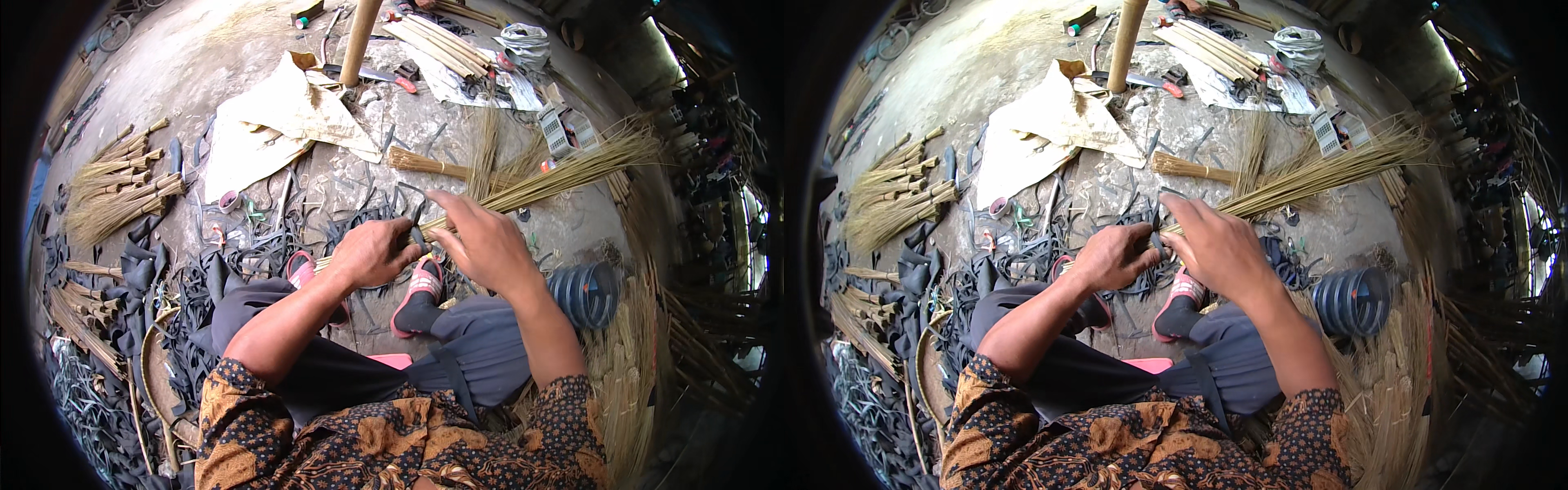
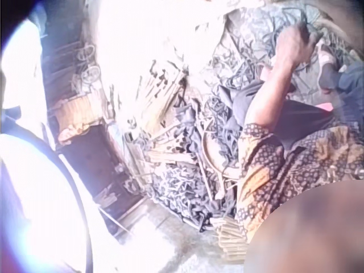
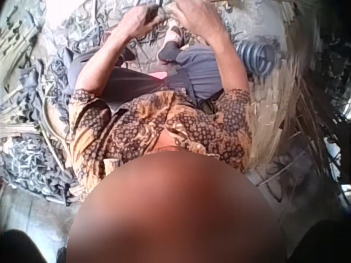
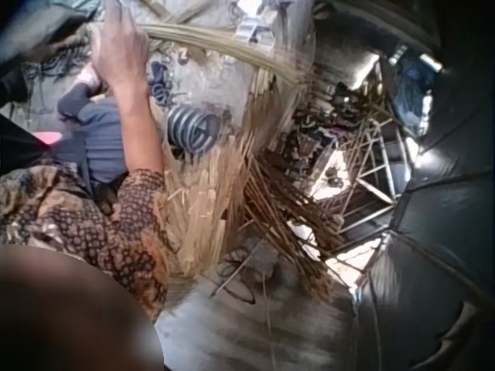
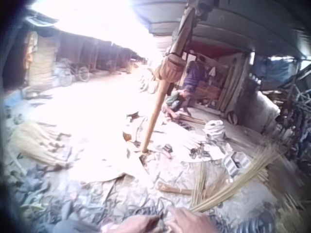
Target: The person sits on the floor and repeatedly gathers bundles of thin sticks, aligns them, and ties them with black strips. The person places each finished bundle aside and continues with the next bundle.
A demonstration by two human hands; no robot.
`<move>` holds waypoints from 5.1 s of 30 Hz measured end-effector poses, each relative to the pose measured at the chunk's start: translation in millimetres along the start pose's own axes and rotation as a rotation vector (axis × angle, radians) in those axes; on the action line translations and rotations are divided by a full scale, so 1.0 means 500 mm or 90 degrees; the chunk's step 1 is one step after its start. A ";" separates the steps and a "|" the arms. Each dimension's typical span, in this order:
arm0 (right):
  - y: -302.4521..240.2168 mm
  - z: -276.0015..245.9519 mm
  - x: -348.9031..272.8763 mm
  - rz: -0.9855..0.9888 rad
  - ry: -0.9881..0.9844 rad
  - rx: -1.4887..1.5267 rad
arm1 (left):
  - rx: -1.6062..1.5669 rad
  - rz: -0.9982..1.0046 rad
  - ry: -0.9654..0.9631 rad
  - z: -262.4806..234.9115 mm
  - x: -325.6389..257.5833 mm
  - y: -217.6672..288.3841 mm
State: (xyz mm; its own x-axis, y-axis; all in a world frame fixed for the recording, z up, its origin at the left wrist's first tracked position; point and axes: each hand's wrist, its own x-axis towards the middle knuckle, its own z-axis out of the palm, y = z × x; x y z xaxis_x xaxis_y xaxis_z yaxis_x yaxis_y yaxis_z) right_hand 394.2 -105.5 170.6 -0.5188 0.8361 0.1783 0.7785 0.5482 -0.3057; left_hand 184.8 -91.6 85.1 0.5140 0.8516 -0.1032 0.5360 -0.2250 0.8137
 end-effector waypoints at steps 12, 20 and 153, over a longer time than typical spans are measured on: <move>0.044 0.132 0.016 0.027 -0.177 -0.118 | 0.133 -0.027 0.014 0.042 0.006 -0.042; 0.091 0.137 -0.042 0.115 -0.138 0.319 | -0.167 -0.151 0.007 0.044 0.020 -0.073; 0.254 0.366 -0.347 0.425 0.117 0.606 | -0.593 -0.329 0.551 -0.258 0.076 -0.312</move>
State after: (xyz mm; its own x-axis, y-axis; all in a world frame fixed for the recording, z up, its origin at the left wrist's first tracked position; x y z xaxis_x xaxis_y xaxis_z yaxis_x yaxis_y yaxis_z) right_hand 518.4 -184.3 -70.4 0.0111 0.9848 -0.1736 0.2587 -0.1705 -0.9508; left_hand 34.6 36.9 28.0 -0.3669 0.8389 -0.4021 -0.2828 0.3112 0.9073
